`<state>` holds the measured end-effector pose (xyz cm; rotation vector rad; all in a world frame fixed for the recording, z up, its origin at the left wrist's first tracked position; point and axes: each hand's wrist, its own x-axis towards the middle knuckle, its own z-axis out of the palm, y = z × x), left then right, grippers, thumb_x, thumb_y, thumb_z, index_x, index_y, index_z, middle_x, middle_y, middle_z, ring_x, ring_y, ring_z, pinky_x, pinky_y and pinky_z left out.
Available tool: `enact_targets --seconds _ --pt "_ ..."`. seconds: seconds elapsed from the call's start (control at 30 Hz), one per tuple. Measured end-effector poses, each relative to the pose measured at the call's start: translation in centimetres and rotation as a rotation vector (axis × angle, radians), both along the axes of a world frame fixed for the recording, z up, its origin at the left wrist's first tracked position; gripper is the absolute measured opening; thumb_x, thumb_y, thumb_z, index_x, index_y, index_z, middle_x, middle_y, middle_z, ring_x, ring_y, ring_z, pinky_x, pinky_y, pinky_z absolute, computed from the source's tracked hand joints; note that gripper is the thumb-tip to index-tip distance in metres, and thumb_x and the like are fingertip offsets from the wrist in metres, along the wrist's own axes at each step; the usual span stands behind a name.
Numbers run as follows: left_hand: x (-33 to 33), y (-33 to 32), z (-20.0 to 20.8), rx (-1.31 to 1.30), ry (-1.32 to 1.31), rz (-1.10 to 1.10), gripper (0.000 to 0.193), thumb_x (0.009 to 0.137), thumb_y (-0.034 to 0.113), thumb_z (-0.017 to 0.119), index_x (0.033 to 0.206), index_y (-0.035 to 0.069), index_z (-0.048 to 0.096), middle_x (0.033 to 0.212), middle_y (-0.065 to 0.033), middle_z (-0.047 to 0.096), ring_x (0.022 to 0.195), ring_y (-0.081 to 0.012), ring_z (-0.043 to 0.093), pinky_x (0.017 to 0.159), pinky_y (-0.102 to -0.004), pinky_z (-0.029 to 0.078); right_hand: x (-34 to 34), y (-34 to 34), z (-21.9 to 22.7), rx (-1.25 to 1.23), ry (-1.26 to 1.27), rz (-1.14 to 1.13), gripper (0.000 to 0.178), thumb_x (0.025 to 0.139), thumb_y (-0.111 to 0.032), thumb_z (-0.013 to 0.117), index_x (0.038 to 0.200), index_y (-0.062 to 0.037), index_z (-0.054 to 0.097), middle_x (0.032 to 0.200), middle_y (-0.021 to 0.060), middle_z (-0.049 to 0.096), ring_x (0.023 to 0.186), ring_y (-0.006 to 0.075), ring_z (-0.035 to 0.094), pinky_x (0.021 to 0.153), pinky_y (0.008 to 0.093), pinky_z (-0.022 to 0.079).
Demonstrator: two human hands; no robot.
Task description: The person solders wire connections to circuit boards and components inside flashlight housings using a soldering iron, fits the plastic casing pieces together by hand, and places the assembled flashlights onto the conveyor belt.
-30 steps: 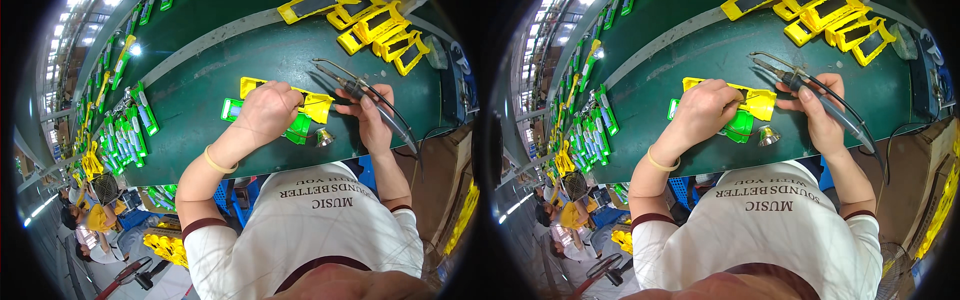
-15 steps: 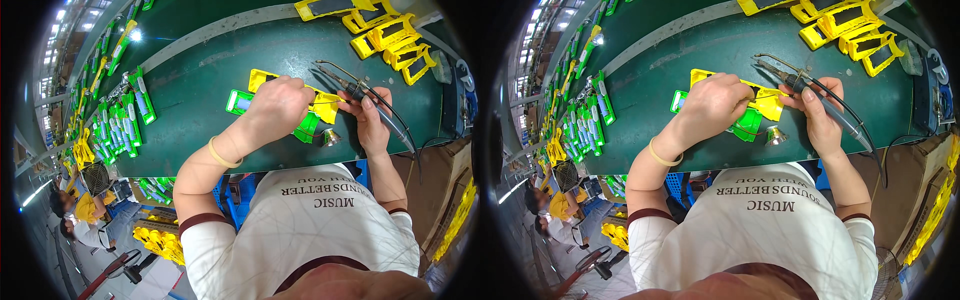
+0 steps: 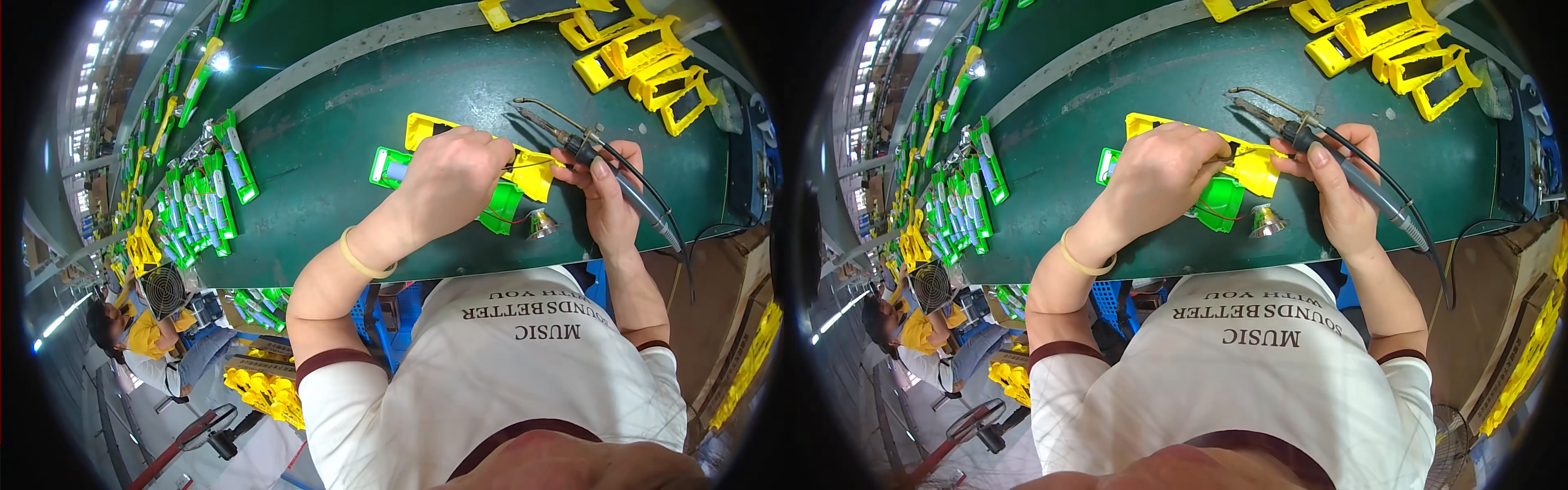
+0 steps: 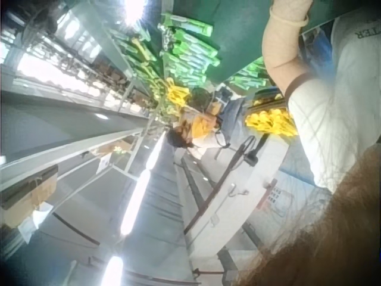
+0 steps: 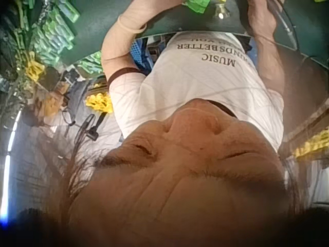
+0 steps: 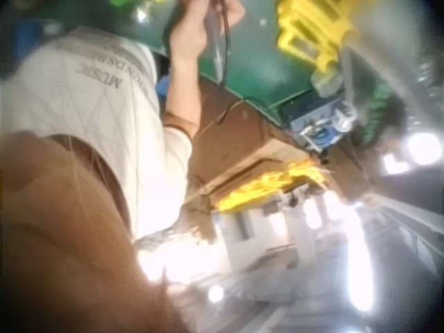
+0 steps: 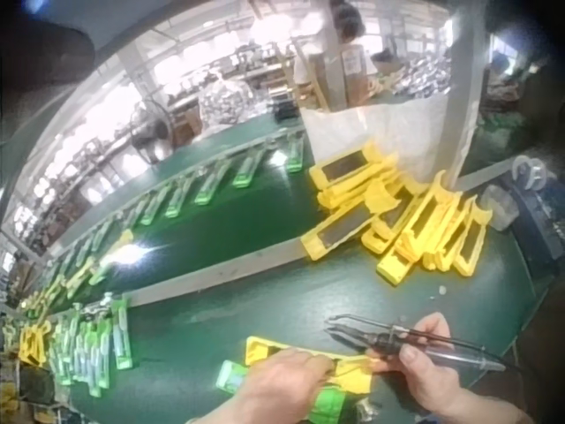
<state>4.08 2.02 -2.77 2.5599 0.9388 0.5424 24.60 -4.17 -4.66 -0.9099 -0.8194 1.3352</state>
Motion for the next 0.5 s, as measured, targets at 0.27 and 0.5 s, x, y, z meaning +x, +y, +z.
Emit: enact_targets --seconds 0.27,0.5 --pt "-2.4 -1.1 4.6 -0.767 -0.387 0.397 0.017 0.073 0.003 0.067 0.085 0.004 0.055 0.078 -0.0057 0.063 0.065 -0.0157 0.061 0.054 -0.0280 0.049 -0.1 0.1 0.2 -0.012 -0.046 -0.029 0.022 0.088 -0.011 0.052 0.097 -0.0026 0.034 0.087 0.0138 0.056 0.089 0.0252 0.061 0.081 0.0330 0.048" --pt "-5.5 -1.8 2.1 -1.215 -1.087 0.419 0.017 0.079 -0.005 0.057 0.095 0.000 0.055 0.090 -0.0142 0.063 0.073 -0.0181 0.062 0.064 -0.0264 0.052 0.2 -0.5 1.1 0.084 -0.180 -0.097 0.024 0.084 -0.013 0.057 0.093 -0.0038 0.037 0.076 0.0085 0.054 0.061 0.0108 0.053 0.059 0.0225 0.044"
